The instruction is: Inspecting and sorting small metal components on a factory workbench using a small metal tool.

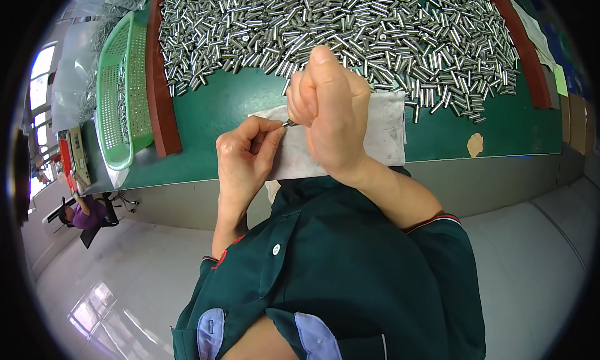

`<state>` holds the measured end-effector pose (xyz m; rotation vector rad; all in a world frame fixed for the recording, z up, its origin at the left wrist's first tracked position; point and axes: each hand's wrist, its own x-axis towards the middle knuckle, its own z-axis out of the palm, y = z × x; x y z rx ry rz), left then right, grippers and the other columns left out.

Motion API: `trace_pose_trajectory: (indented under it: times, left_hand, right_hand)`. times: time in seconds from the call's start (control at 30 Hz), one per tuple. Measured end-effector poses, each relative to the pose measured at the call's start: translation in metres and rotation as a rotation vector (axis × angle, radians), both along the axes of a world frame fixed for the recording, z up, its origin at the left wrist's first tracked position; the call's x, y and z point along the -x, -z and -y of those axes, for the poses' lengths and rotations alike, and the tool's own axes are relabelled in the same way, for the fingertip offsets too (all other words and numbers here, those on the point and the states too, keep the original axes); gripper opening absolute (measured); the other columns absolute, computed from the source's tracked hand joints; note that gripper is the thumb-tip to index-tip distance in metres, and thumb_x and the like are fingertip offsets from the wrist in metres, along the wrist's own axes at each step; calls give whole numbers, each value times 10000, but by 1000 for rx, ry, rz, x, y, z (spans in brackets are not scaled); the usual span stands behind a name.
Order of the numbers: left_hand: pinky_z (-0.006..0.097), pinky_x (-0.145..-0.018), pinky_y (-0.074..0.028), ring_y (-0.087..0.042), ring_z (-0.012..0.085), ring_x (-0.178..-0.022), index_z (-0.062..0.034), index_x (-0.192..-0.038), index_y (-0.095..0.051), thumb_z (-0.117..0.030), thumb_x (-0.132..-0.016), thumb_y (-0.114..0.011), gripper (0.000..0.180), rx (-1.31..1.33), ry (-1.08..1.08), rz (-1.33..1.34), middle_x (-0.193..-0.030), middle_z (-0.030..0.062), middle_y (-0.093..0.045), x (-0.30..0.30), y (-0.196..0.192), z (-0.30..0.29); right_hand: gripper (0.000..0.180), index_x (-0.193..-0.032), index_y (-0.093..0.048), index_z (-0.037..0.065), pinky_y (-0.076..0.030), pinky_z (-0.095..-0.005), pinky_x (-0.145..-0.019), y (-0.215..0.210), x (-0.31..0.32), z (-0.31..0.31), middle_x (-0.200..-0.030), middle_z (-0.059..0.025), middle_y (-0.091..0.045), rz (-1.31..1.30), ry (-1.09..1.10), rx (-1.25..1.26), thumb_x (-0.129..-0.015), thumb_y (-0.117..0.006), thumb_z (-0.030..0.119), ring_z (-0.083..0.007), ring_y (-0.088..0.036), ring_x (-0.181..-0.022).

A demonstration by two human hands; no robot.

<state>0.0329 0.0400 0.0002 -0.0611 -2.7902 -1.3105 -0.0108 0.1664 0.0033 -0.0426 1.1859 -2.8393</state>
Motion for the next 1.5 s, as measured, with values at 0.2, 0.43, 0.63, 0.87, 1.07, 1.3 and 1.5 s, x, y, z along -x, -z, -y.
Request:
trace_pose_trajectory:
  times: [0.2,0.43,0.63,0.87,1.07,1.3,1.5]
  left_hand:
    - [291,-402,-369,-483,210,-401,-7,-659,-554,3,-673,-608,57,23,20,5,-503,101,-506,2,-3,1]
    - [304,-397,-366,-483,233,-394,-19,-653,-549,-6,-679,-605,63,34,24,-37,-483,102,-492,1,-4,1]
    - [304,-409,-365,-490,208,-419,-16,-757,-541,-26,-716,-584,60,101,89,-109,-508,108,-481,-4,-8,3]
    - [175,-474,-271,-310,33,-512,-25,-872,-492,-115,-838,-508,97,-1302,111,459,-818,57,-508,8,-5,27]
    - [173,-463,-254,-283,46,-522,-12,-936,-491,-131,-859,-469,144,-1444,46,508,-758,60,-456,17,-5,28]
    - [179,-472,-288,-376,38,-557,-2,-801,-558,-145,-840,-504,158,-995,3,258,-642,-3,-466,39,-6,37]
    - [276,-392,-286,-340,111,-376,-15,-716,-587,-71,-682,-647,89,114,-103,-134,-431,28,-345,65,-8,22]
  right_hand:
    - [405,-551,-285,85,-162,-237,-388,-2,-9,10,-448,16,-246,-183,22,-190,-924,-278,242,-63,-172,-393]
    - [398,-540,-298,69,-192,-241,-405,-2,-14,13,-457,10,-258,-271,42,-327,-914,-318,201,-68,-205,-418]
    - [406,-514,-309,61,-193,-238,-384,-8,-10,17,-439,2,-279,-206,60,-305,-909,-312,158,-73,-224,-396]
    - [414,-521,-293,80,-166,-229,-365,-9,-4,11,-427,11,-263,-141,12,-167,-919,-288,192,-60,-181,-377]
    - [413,-528,-296,87,-166,-227,-364,-9,-1,10,-425,12,-263,-98,-3,-125,-921,-284,212,-59,-174,-378]
    - [412,-528,-291,89,-171,-230,-369,-9,0,8,-425,10,-264,-88,-7,-141,-918,-282,221,-62,-177,-381]
    - [405,-533,-289,88,-169,-230,-372,-9,-1,8,-429,8,-263,-71,-15,-152,-917,-275,215,-64,-178,-389]
